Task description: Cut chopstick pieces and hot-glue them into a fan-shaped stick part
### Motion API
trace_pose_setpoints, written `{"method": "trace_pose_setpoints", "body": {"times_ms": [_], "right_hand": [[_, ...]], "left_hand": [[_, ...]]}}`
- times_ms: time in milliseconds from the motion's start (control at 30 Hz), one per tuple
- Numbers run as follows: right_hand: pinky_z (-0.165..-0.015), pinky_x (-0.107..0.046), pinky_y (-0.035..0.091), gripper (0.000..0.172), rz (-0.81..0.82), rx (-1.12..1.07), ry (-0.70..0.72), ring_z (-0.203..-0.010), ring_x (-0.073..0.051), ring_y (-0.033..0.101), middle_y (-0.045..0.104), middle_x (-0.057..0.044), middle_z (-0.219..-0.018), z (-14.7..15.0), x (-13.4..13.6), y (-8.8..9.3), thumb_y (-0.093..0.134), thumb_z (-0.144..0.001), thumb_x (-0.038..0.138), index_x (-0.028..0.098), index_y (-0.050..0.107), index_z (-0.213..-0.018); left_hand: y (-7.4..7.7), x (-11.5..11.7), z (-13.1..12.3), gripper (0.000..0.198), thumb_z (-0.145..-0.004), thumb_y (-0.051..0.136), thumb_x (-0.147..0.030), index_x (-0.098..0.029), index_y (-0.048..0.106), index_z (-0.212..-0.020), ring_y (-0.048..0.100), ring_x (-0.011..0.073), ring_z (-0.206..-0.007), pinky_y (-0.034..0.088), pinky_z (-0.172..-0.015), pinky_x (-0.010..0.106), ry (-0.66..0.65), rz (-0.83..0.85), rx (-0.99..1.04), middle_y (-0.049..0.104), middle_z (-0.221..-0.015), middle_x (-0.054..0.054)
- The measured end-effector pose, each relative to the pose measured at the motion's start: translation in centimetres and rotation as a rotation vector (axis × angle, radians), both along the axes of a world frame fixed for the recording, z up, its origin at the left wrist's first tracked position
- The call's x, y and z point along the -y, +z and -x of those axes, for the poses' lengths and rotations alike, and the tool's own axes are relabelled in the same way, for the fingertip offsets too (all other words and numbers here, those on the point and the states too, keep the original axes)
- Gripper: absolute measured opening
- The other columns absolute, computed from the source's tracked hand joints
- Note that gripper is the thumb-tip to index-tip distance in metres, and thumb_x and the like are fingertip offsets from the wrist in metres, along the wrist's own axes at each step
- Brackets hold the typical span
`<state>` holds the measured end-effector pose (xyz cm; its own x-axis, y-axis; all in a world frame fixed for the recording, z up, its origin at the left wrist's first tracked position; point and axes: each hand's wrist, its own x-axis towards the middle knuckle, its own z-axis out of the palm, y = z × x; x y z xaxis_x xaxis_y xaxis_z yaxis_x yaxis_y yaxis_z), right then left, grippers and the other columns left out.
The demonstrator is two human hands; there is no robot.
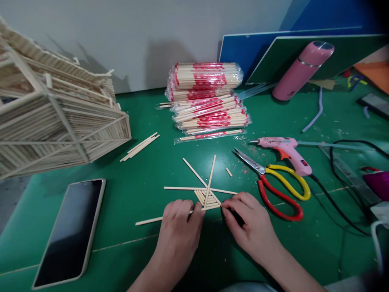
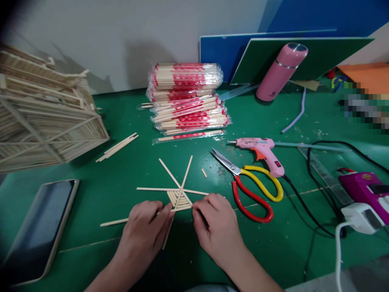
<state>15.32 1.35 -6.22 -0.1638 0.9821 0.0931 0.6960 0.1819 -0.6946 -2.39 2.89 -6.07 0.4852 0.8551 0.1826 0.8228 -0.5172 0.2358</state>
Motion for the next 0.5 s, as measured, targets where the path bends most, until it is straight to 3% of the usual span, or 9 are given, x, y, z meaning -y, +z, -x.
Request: {"method": "trace_pose_setpoints", "body": {"times_ms": [500], "right_hand": [[-0.062,-0.029,0.040,0.015,-0.016,0.009,-0.013,-0.069,-0.016,0.050,0.055,-0.005,-0.074,0.01,-0.07,0.03,0.045,-0.080,0.020,0.019,0.060,-0.080]], "left_hand": [[0.10,-0.02,-0.03,0.020,-0.083,0.040,-0.017,-0.016,0.060,-0.083,0.043,0.0168,-0.061,0.032,-0.057,0.031,-0.004,0.026,-0.018,0.051,-0.066,0.004]]}}
